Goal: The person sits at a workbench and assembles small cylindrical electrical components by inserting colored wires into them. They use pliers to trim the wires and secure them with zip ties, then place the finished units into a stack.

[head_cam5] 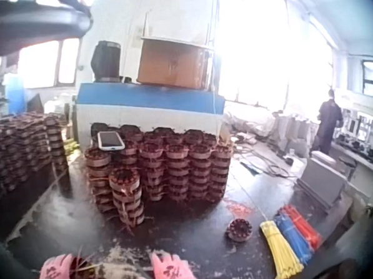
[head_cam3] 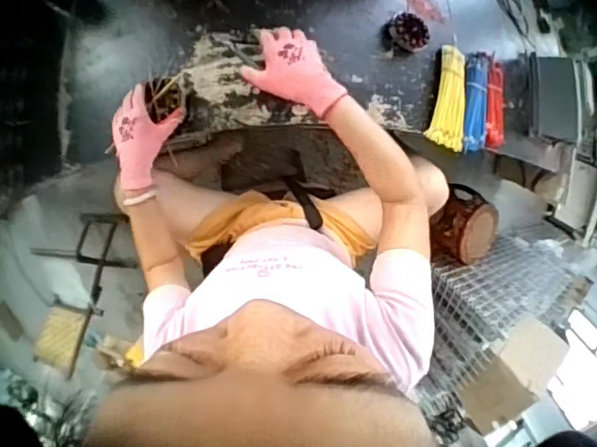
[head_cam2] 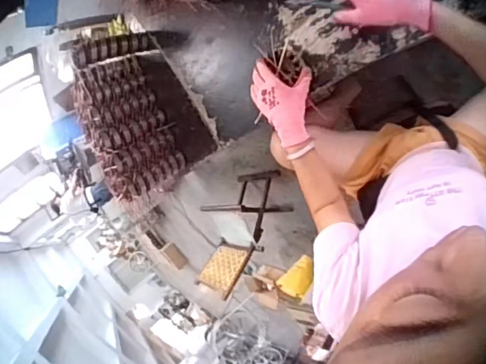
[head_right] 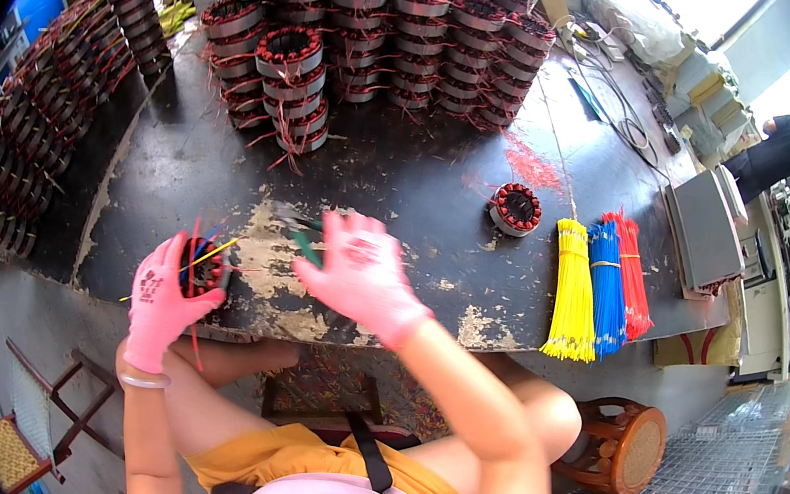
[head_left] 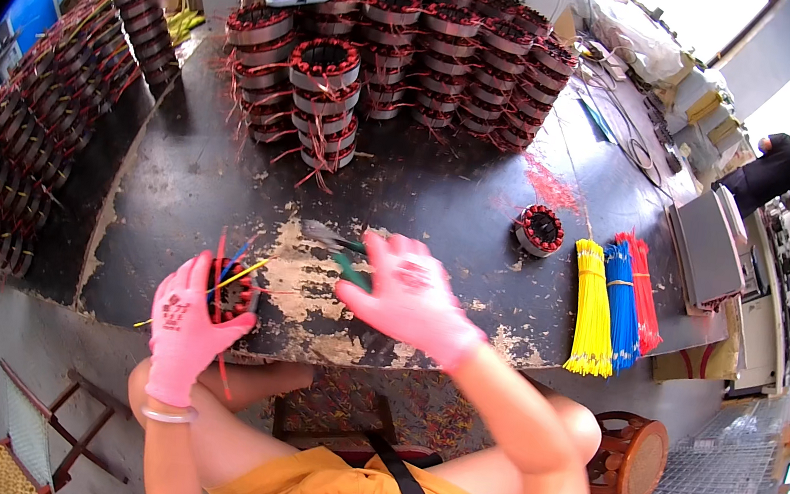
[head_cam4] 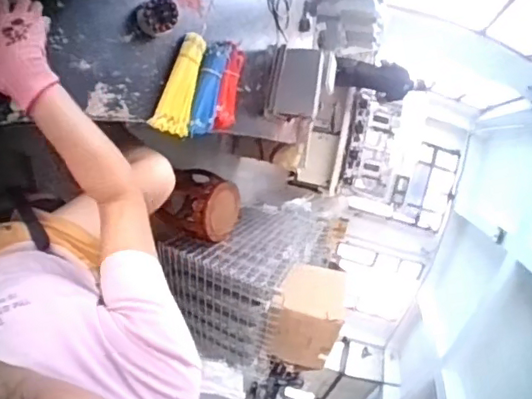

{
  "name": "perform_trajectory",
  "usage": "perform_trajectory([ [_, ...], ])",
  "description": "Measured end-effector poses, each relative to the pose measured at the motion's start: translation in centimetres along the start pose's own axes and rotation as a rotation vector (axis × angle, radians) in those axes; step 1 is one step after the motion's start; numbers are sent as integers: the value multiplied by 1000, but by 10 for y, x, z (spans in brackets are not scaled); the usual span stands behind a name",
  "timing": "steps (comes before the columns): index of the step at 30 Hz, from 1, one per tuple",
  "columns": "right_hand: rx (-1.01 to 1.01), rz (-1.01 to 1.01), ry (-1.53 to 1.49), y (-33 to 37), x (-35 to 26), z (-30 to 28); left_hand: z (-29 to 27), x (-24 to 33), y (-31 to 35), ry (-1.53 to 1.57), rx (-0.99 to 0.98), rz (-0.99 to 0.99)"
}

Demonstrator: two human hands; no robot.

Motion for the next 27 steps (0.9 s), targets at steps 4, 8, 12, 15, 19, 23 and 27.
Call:
perform_trajectory([
  [4, 213, 74, 101, -91, -50, 41, -14, -44, -3, -5, 14, -46],
  [8, 432, -261, 9, -69, -40, 64, -20, -70, 1, 31, 16, -81],
  [12, 81, -671, -6, 21, -1, 70, -20, -82, 11, 36, 26, -150],
  [15, -111, -758, 79, 27, 26, 66, -14, -88, 18, -41, 139, -168],
  [19, 142, -312, 165, -38, 127, 7, -32, -59, 5, 83, 167, -85],
  [23, 363, -212, 146, -57, 157, 2, -53, -121, 28, 112, 186, -294],
  [27, 125, -349, 39, -23, 71, 27, -85, -197, 43, 93, 231, -370],
])
Point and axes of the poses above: each hand's wrist, its own y-axis away from the middle knuckle, its own z-axis out of the palm, x = y × z, the point moved 3 cm from there along -y, towards the middle knuckle, and after that the axes turned 14 degrees about -x, right-handed, at the moved point
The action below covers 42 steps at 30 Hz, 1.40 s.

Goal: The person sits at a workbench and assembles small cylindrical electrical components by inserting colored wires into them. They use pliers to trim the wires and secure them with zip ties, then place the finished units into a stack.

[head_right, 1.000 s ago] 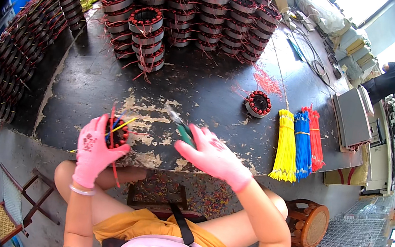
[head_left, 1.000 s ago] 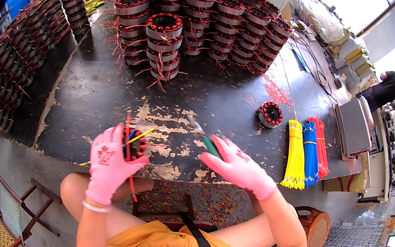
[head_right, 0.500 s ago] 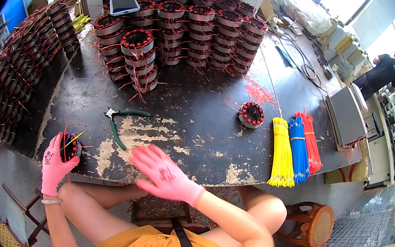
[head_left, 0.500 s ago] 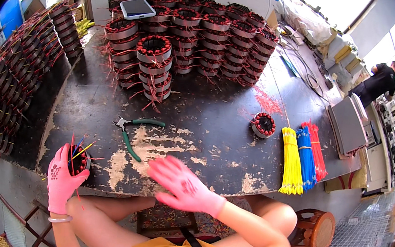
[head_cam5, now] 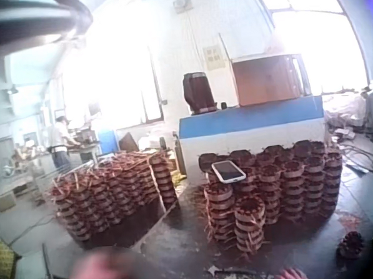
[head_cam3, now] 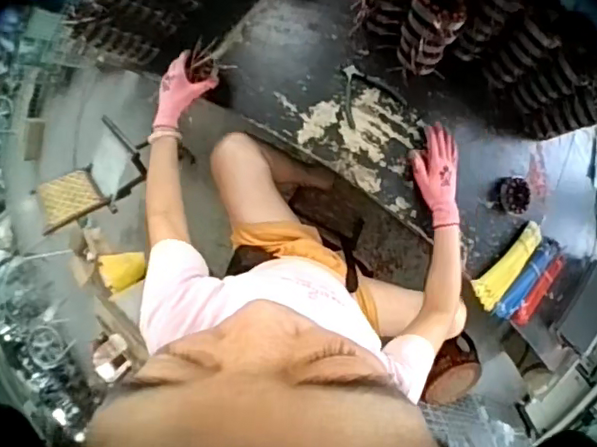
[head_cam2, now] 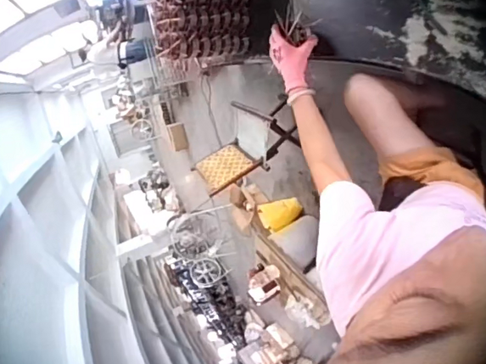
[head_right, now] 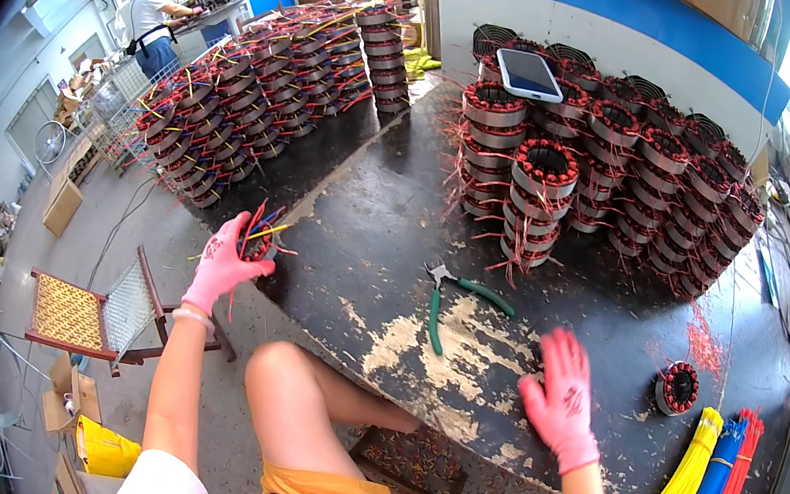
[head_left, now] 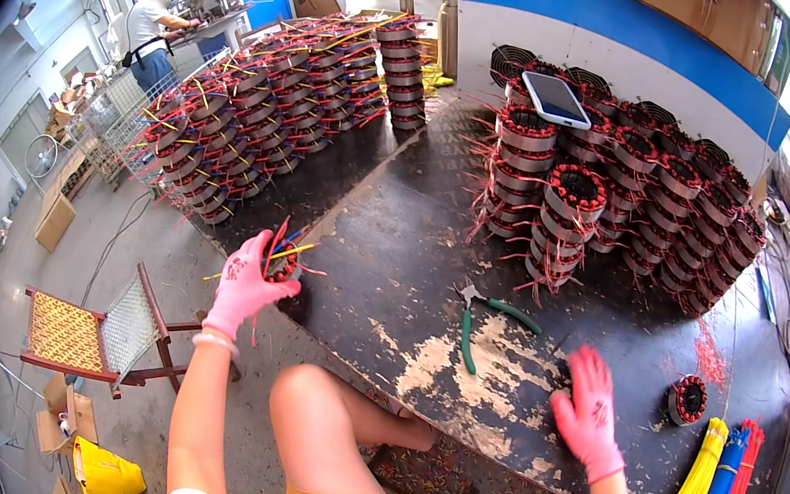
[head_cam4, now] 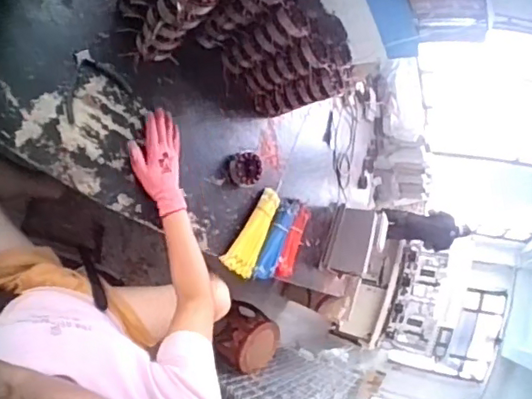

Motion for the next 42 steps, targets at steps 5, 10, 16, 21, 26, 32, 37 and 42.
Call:
perform_trajectory([
  [5, -7, -4, -53, 26, -26, 13, -7, -51, -42, 103, 3, -124],
  [10, -5, 20, -43, 25, -25, 12, 6, -74, -62, 77, -82, -113],
  [16, 26, 21, -37, 26, -27, 13, 11, -78, -66, 64, -76, -34],
  [21, 123, 35, -64, 38, -26, 7, 3, -83, -64, 19, -82, -34],
  [26, 601, 322, 291, 111, 69, -44, -7, -32, -63, -31, 176, 183],
  [32, 292, 463, 379, 112, 140, -71, 22, 27, -12, -169, 211, 384],
  [37, 202, 506, 525, 120, 156, -69, 56, 160, 34, -68, 19, 598],
  [42, 421, 14, 24, 114, 20, -79, 82, 270, 114, -5, -87, 963],
])
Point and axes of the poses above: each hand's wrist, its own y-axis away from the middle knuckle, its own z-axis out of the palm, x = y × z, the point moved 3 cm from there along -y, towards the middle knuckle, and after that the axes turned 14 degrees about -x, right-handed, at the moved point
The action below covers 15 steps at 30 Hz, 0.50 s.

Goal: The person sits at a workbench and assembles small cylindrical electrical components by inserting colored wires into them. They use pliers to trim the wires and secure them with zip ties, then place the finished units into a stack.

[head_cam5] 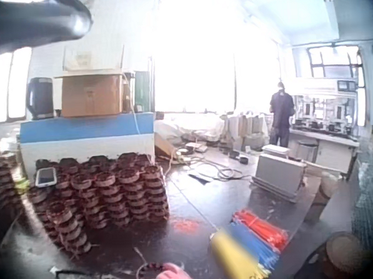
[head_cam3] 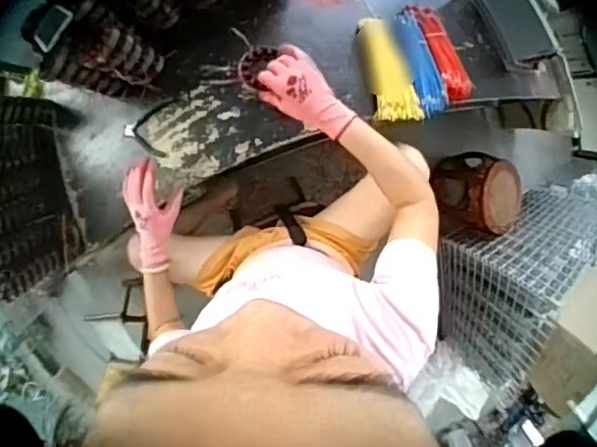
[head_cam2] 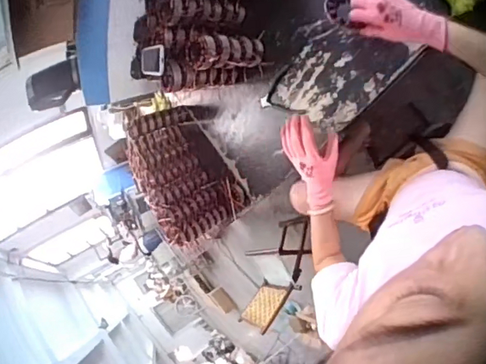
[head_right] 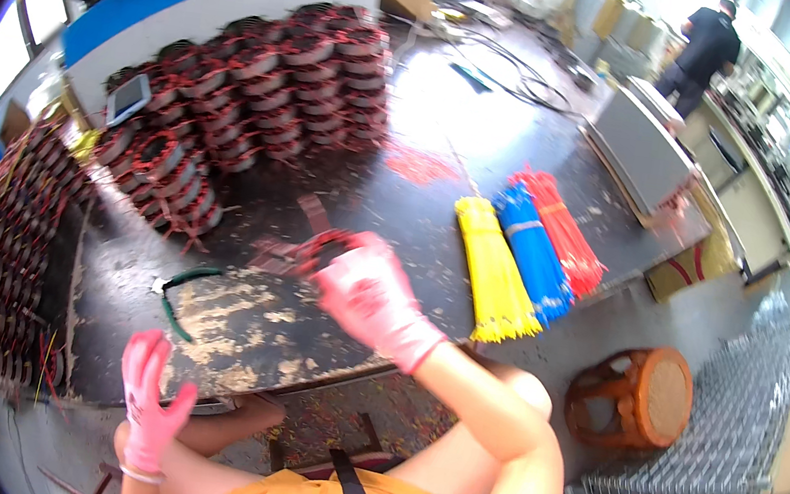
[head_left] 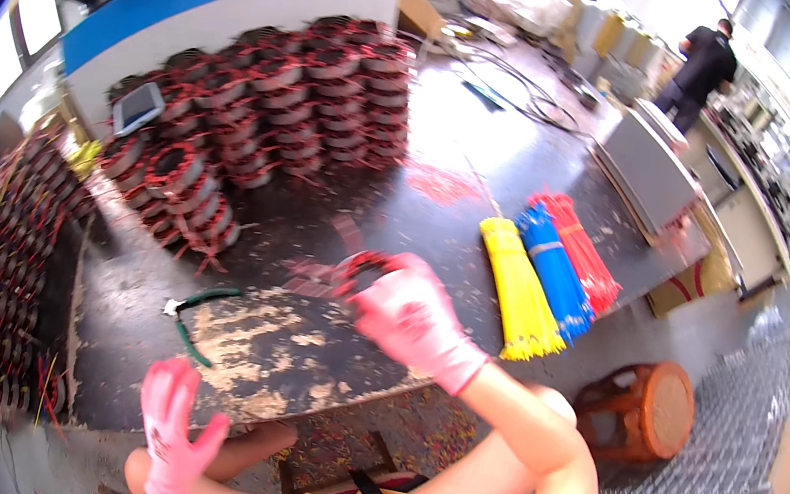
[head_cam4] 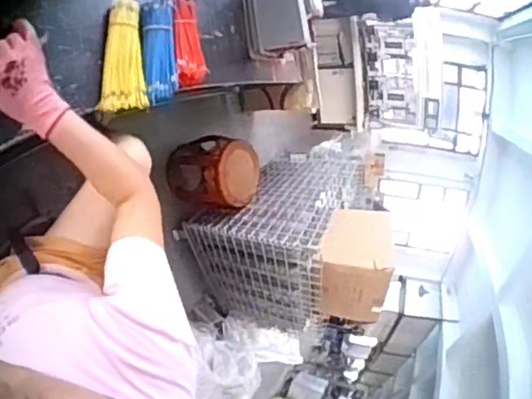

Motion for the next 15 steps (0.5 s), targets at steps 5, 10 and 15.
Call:
perform_trajectory([
  [5, -86, -142, 172, 7, -79, 98, 51, 62, -34, 228, 8, 126],
  [10, 33, 10, -73, 29, -73, 67, 84, 61, -64, 489, -16, -35],
  [15, 386, 747, 287, 144, 16, -57, 98, 71, -77, 86, -70, 90],
])
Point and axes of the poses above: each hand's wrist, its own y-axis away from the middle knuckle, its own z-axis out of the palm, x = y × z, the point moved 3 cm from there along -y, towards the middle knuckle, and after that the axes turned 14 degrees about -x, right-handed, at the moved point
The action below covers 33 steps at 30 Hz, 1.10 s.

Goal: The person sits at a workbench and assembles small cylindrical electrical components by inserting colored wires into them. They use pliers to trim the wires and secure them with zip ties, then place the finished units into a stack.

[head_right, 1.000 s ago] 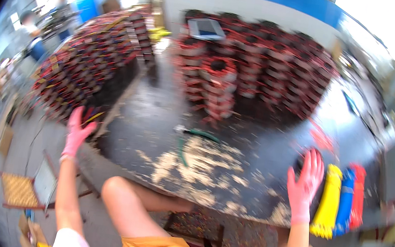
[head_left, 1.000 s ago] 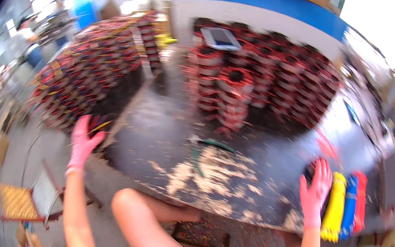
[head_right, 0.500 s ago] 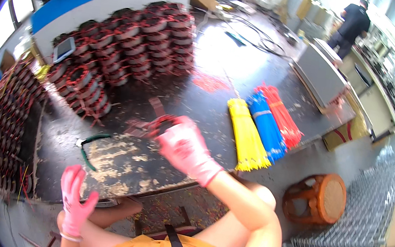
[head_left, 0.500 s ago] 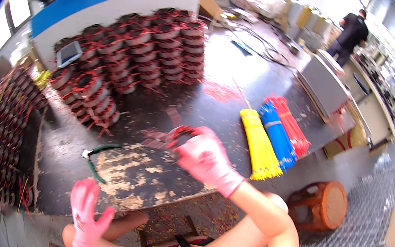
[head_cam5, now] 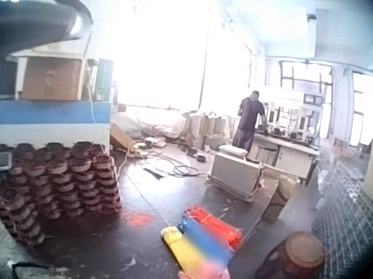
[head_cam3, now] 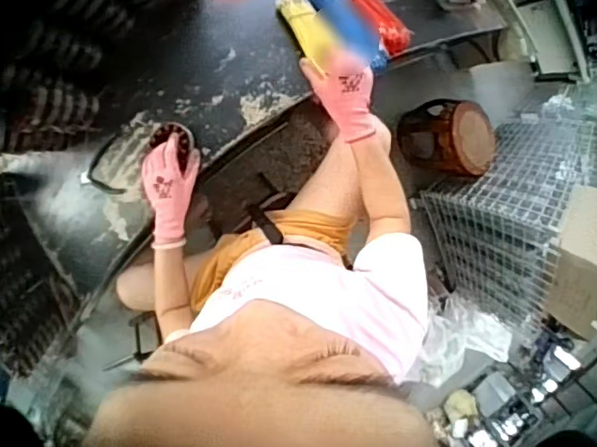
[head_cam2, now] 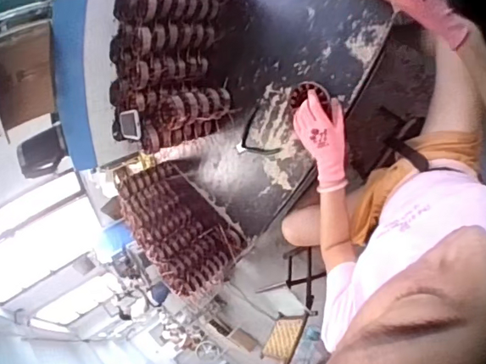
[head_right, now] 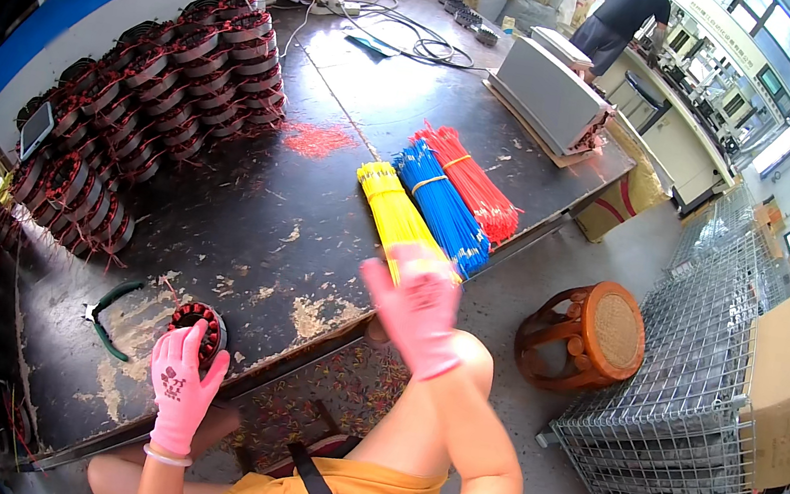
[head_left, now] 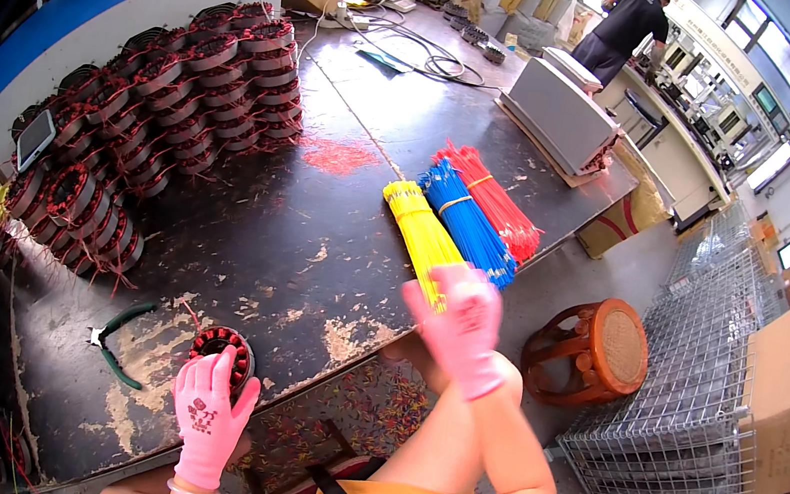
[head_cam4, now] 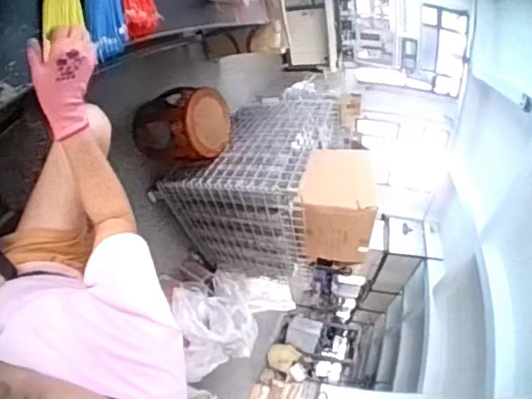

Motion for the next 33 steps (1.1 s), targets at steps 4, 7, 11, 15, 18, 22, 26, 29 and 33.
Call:
perform_trajectory([
  [4, -389, 353, 288, 4, 73, -15, 8, 3, -5, -56, -1, 3],
  [7, -344, 371, 197, 10, 87, -11, 4, 4, -7, -8, -52, 69],
  [11, -322, 411, 36, 9, 78, -20, -18, -9, 11, 40, -114, 47],
  [15, -319, 498, -272, 35, 109, -20, -22, -12, 16, 0, -88, 0],
  [18, -368, 548, -256, 41, 114, -20, -24, -20, 20, 19, -118, 26],
  [22, -321, 545, -76, 39, 101, -37, -29, -30, 30, 28, -144, 37],
  [26, -322, 589, -71, 47, 98, -59, -36, -8, 23, 21, -58, 19],
  [29, -237, 513, -66, 54, 97, -79, -20, -9, 26, -11, 51, -40],
  [33, 66, 446, -365, 51, 46, -93, -27, -13, 27, 59, -39, -10],
])
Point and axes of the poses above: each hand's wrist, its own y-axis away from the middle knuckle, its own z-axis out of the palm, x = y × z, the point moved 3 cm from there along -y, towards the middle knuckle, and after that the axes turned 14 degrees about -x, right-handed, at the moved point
